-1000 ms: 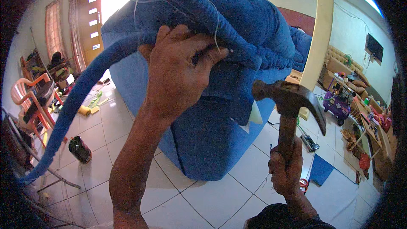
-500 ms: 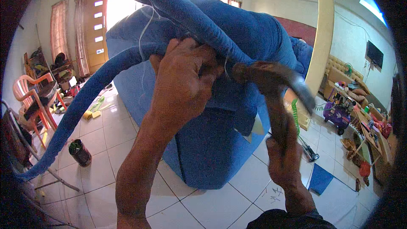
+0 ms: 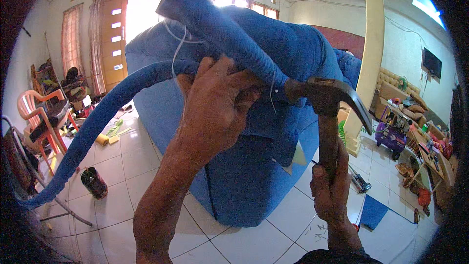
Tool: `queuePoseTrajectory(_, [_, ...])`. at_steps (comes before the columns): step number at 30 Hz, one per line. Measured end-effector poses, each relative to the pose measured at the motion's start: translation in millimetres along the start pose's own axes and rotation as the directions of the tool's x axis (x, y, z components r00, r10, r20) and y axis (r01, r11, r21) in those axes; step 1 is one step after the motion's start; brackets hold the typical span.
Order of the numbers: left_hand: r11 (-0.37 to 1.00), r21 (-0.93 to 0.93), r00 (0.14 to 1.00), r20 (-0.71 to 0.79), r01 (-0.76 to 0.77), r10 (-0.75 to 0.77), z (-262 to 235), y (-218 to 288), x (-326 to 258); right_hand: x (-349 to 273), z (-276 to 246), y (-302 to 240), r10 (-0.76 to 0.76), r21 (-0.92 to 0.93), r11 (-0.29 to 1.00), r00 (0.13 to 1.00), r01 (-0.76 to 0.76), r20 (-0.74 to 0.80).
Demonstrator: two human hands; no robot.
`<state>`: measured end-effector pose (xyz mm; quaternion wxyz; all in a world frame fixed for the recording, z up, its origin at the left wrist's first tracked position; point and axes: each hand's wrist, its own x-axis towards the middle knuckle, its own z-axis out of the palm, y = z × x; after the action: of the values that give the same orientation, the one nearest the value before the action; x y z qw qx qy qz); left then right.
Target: The person reupholsters a blue sofa armrest by wrapping a cylindrical foam pipe with blue fabric, securing it with a hammer and nails, and trimming excess material with scissors. The person also uses a staple gun to attach fabric to the sofa frame.
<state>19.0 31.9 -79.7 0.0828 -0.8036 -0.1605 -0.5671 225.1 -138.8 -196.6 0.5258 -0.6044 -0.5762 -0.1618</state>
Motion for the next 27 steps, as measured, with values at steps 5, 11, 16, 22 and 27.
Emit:
queuePoseTrajectory(5, [0.998, 0.005, 0.993, 0.098, -0.062, 0.061, -3.1, -4.3, 1.1, -4.7, -1.0, -5.4, -0.053, -0.008, 0.999, 0.998, 0.053, -0.027])
queuePoseTrajectory(11, [0.982, 0.151, 0.991, 0.086, -0.115, 0.103, -5.7, -0.7, 0.5, -7.9, 9.3, -10.4, -0.028, 0.119, 0.992, 0.999, 0.032, -0.031])
queuePoseTrajectory(16, [0.982, 0.126, 0.988, 0.077, -0.142, 0.133, -5.3, 2.0, 2.8, -15.5, 24.4, 20.6, -0.193, -0.157, 0.968, 0.981, 0.194, 0.026])
queuePoseTrajectory(22, [0.987, 0.115, 0.989, 0.109, -0.116, 0.104, -7.2, 3.5, 4.0, -20.8, 48.2, 47.1, 0.046, 0.447, 0.894, 0.991, 0.016, -0.129])
queuePoseTrajectory(27, [0.992, 0.059, 0.991, 0.077, -0.111, 0.106, -3.4, -0.3, 0.9, -15.9, 55.2, 34.9, -0.137, 0.010, 0.991, 0.991, 0.137, 0.002])
